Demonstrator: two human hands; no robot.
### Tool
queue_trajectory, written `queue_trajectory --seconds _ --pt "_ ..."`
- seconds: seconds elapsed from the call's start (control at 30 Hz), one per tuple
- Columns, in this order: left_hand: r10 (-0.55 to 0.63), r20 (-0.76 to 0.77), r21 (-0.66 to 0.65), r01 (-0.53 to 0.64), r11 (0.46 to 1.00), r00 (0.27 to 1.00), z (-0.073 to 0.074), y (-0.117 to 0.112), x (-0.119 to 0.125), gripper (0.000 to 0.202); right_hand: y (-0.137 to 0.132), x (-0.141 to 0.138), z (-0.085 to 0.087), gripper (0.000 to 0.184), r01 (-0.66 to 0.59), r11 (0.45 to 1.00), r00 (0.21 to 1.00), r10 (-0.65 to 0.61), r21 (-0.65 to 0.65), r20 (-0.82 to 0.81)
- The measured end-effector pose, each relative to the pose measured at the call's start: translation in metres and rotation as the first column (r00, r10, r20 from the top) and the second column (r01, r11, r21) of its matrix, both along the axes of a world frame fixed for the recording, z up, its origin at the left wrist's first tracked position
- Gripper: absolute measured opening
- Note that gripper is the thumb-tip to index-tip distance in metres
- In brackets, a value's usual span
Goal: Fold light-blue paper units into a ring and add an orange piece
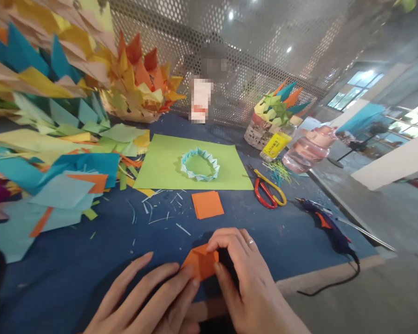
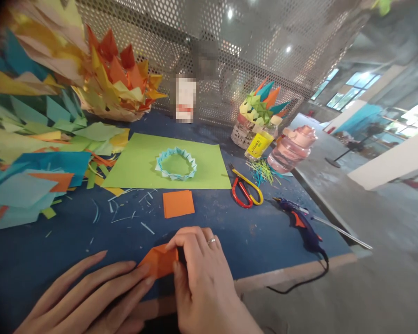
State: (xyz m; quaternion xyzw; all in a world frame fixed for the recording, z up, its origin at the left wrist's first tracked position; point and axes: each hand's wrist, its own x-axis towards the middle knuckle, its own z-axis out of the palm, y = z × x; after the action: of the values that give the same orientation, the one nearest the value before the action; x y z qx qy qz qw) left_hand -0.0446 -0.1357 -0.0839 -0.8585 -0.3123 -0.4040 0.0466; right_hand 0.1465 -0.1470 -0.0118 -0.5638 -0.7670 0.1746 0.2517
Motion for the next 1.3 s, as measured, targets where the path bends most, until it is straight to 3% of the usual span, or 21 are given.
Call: queue_trajectory --seconds 0.13,0.27,0.37,0.5,0.7,0.83,1.03,1.3 --pt "0.008 0.038 -0.011 -0.007 1.0 0.999 0.005 0.001 0.001 0.026 -0.007 0.0 -0.008 0.021 0.045 0.989 0.998 -0.039 0.143 -0.046" --pt "-0.082 -0.109 0.053 0.088 0.995 0.991 0.016 0.004 -0.01 0.03 -0.013 -0.001 -0.019 0.023 0.162 0.93 0.987 -0.155 0.33 -0.046" --pt "-0.057 -0.158 0.047 0.066 0.997 0.986 0.024 0.009 -0.02 0.036 -0.016 -0.002 -0.021 0.022 0.113 0.903 0.993 -0.116 0.414 -0.019" --pt "0.016 -0.223 -0.042 -0.026 0.999 0.975 0.033 0.015 -0.026 0.041 -0.018 0.0 -0.019 0.03 0.014 0.903 0.997 -0.047 0.429 0.068" --pt "-0.011 -0.175 -0.111 -0.009 0.994 0.985 0.038 0.016 -0.022 0.036 -0.024 -0.004 -0.019 0.038 -0.048 0.864 0.985 -0.042 0.502 0.166" --pt "-0.015 -0.142 -0.162 -0.009 0.987 0.99 0.036 0.013 -0.02 0.032 -0.024 -0.017 -0.026 0.032 -0.107 0.848 0.987 0.029 0.519 0.155" --pt "-0.11 -0.154 -0.24 0.07 0.968 0.982 0.035 0.007 -0.034 0.039 -0.018 -0.027 -0.039 0.022 -0.066 0.791 0.995 0.006 0.608 0.1" --pt "-0.193 -0.198 -0.306 0.126 0.943 0.961 0.037 0.009 -0.046 0.045 -0.021 -0.024 -0.037 0.023 -0.078 0.802 0.994 0.016 0.592 0.109"
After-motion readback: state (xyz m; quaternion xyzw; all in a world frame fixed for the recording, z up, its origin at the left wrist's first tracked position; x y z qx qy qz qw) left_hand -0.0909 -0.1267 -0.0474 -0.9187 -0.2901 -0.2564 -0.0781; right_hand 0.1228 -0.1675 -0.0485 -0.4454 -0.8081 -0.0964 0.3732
